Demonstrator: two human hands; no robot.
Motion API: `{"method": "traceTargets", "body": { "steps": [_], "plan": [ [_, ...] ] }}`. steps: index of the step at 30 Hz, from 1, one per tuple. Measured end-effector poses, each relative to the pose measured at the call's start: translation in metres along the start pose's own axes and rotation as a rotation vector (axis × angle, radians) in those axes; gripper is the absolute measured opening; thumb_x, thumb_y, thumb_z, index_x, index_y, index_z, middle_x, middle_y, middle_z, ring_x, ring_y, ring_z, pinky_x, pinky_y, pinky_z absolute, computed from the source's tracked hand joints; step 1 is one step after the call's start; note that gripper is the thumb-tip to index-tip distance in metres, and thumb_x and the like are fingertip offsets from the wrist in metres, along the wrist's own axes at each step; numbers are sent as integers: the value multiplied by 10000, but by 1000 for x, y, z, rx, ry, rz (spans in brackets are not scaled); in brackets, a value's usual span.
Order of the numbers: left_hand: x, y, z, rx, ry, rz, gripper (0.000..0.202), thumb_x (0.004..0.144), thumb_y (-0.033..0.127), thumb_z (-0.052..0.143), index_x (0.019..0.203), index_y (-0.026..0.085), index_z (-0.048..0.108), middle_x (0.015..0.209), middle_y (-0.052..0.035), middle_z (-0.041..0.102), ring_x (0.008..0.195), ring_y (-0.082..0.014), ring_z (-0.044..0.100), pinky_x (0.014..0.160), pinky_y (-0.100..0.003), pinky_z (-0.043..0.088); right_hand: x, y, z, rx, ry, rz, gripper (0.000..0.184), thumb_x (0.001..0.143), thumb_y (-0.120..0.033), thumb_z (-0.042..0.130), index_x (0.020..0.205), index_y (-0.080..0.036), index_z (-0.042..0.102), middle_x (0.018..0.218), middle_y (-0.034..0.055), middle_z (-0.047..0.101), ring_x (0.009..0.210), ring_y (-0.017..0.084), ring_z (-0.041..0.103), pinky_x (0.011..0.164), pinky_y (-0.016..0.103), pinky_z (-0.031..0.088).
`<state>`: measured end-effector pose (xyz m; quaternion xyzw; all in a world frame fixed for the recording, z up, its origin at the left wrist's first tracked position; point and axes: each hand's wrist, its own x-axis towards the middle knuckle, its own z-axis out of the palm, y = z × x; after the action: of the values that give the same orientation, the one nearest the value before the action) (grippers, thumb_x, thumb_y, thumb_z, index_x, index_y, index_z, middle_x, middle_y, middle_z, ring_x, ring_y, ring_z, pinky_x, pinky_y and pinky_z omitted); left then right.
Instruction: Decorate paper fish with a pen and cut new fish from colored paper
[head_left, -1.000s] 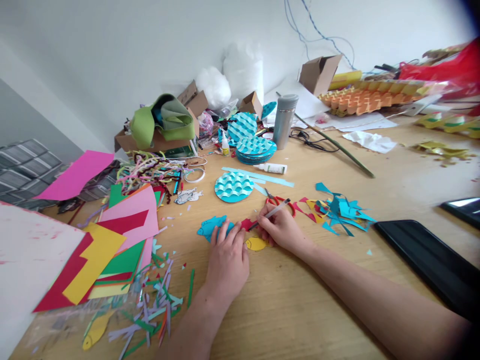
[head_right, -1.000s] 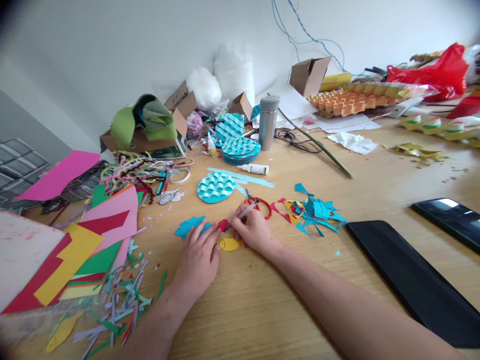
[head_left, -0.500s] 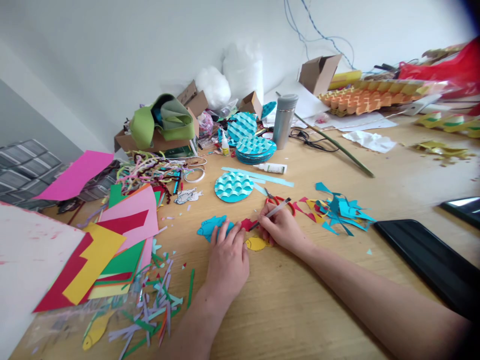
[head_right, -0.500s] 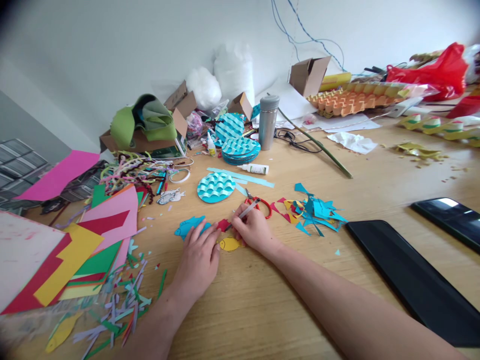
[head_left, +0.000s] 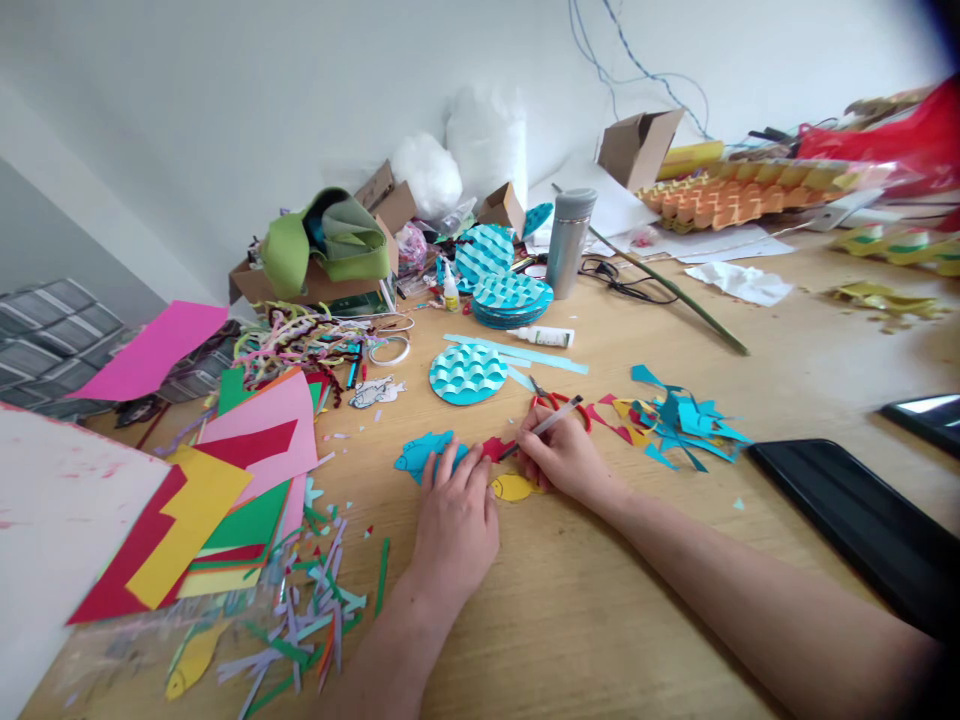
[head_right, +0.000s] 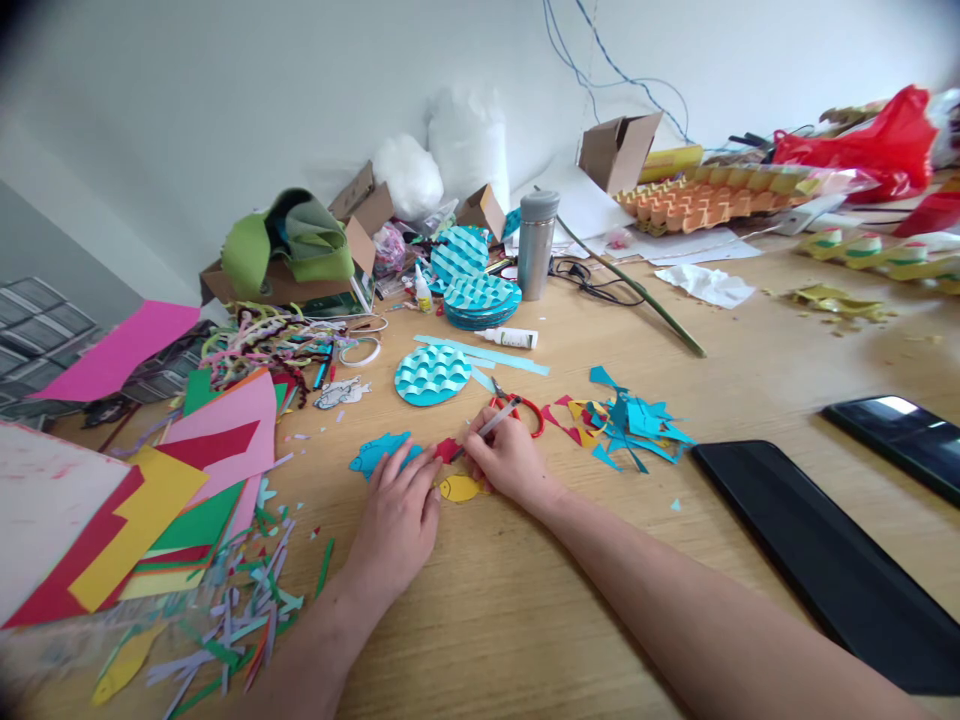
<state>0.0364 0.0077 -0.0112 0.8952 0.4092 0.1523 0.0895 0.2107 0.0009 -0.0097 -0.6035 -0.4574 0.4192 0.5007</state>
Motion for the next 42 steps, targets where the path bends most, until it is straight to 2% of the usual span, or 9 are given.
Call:
{"method": "traceTargets", "body": {
  "steps": [12, 42],
  "plan": [
    [0, -1, 1, -5, -3, 5, 410, 895, 121, 466, 1289, 171, 570, 1391, -57, 562, 1376, -285, 379, 1153, -558, 276, 1, 1, 0, -18, 2, -14, 97, 766, -239, 533, 708, -219, 458, 446, -73, 543, 312, 90, 495, 282, 159, 381],
    [0, 0, 0, -19, -11, -3, 416, 912, 134, 442, 1310, 169, 558, 1407, -44, 548, 1383, -282, 365, 1157, -560, 261, 0, -3, 0, -24, 64, 31, 75, 701, -196, 493, 671, -229, 432, 424, -79, 535, 291, 90, 467, 260, 171, 377]
  ]
}}
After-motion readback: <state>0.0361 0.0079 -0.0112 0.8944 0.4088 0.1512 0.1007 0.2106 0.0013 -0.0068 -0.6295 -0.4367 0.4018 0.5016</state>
